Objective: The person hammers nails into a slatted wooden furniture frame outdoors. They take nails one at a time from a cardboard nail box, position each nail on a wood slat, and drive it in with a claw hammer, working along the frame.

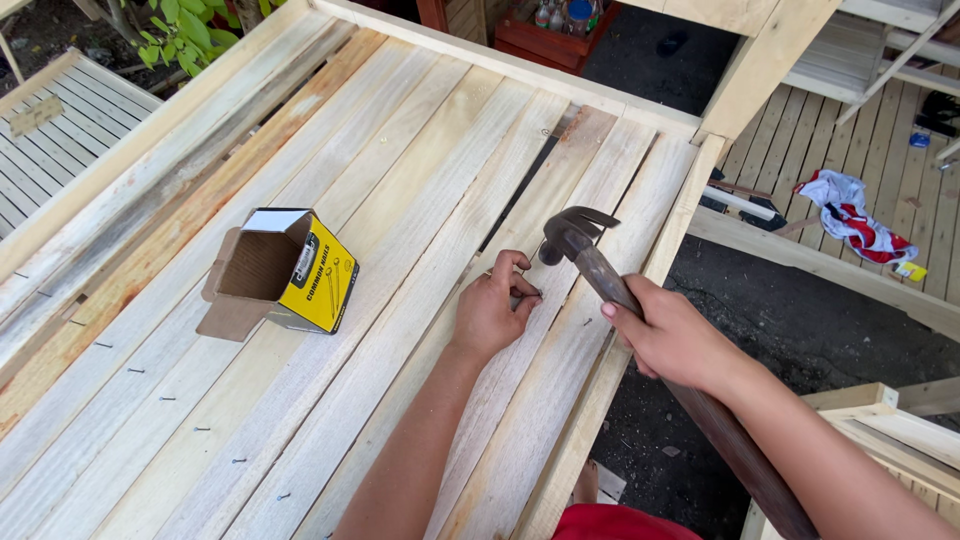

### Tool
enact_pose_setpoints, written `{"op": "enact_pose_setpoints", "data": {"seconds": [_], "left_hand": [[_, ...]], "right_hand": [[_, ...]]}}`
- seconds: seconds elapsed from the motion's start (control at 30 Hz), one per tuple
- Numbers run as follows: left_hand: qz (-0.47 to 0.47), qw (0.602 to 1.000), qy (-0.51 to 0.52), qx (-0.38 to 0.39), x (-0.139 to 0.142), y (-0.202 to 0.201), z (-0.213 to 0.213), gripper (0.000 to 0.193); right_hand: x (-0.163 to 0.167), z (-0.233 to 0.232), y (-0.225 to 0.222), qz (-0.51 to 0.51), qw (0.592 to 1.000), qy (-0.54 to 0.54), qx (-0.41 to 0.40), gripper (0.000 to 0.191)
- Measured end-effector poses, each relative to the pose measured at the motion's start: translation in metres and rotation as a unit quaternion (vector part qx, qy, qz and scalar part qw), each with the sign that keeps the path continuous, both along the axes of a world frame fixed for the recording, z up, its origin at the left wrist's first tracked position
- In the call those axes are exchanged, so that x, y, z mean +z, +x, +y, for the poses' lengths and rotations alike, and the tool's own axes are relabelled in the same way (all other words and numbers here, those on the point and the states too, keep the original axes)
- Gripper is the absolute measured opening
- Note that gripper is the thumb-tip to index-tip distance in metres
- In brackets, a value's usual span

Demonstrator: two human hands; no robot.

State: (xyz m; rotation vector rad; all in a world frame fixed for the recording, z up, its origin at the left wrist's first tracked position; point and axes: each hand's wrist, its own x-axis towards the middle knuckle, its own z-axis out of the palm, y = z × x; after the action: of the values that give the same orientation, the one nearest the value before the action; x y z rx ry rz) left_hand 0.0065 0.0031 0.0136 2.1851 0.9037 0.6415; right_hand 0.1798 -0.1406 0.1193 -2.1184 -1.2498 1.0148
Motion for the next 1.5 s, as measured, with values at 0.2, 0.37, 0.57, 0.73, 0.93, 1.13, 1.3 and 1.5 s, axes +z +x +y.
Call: {"op": "enact_pose_setpoints", "data": {"seconds": [0.2, 0.37, 0.57, 0.73, 0.93, 1.13, 1.3, 1.5], "left_hand": [[0.010, 1.000, -0.009, -0.005, -0.016, 0.001, 0.001, 0.053], [0.015, 1.000, 0.022, -0.004, -0.019, 0.006, 0.001, 0.053], [-0.053, 0.998, -0.021, -0.024, -0.021, 0.000, -0.005, 0.052], [-0.189, 0.971, -0.137, 0.049, -0.033, -0.008, 0.002, 0.051], [-0.330, 0.934, -0.122, 0.061, -0.053, -0.013, 0.000, 0.050], [-0.350, 0.926, -0.134, 0.052, -0.067, -0.015, -0.019, 0.049], [-0.360, 0.923, -0.123, 0.057, -0.047, -0.024, 0.010, 0.049], [-0.317, 0.941, -0.090, 0.074, 0.006, -0.034, -0.007, 0.038]], "right_hand": [[0.003, -0.034, -0.010, -0.023, 0.999, -0.012, 0.022, 0.030], [0.003, -0.035, -0.020, -0.128, 0.976, 0.133, 0.118, 0.030], [0.010, -0.051, -0.020, -0.055, 0.998, 0.014, 0.015, 0.030], [-0.005, -0.047, -0.032, -0.160, 0.965, 0.161, 0.132, 0.029], [0.011, -0.075, -0.028, -0.048, 0.996, 0.078, -0.010, 0.030], [-0.016, -0.085, -0.049, -0.051, 0.998, 0.018, 0.017, 0.027], [-0.011, -0.069, -0.042, -0.004, 0.999, 0.037, -0.033, 0.032], [0.018, -0.070, -0.057, -0.064, 0.996, 0.039, 0.052, 0.034]]}}
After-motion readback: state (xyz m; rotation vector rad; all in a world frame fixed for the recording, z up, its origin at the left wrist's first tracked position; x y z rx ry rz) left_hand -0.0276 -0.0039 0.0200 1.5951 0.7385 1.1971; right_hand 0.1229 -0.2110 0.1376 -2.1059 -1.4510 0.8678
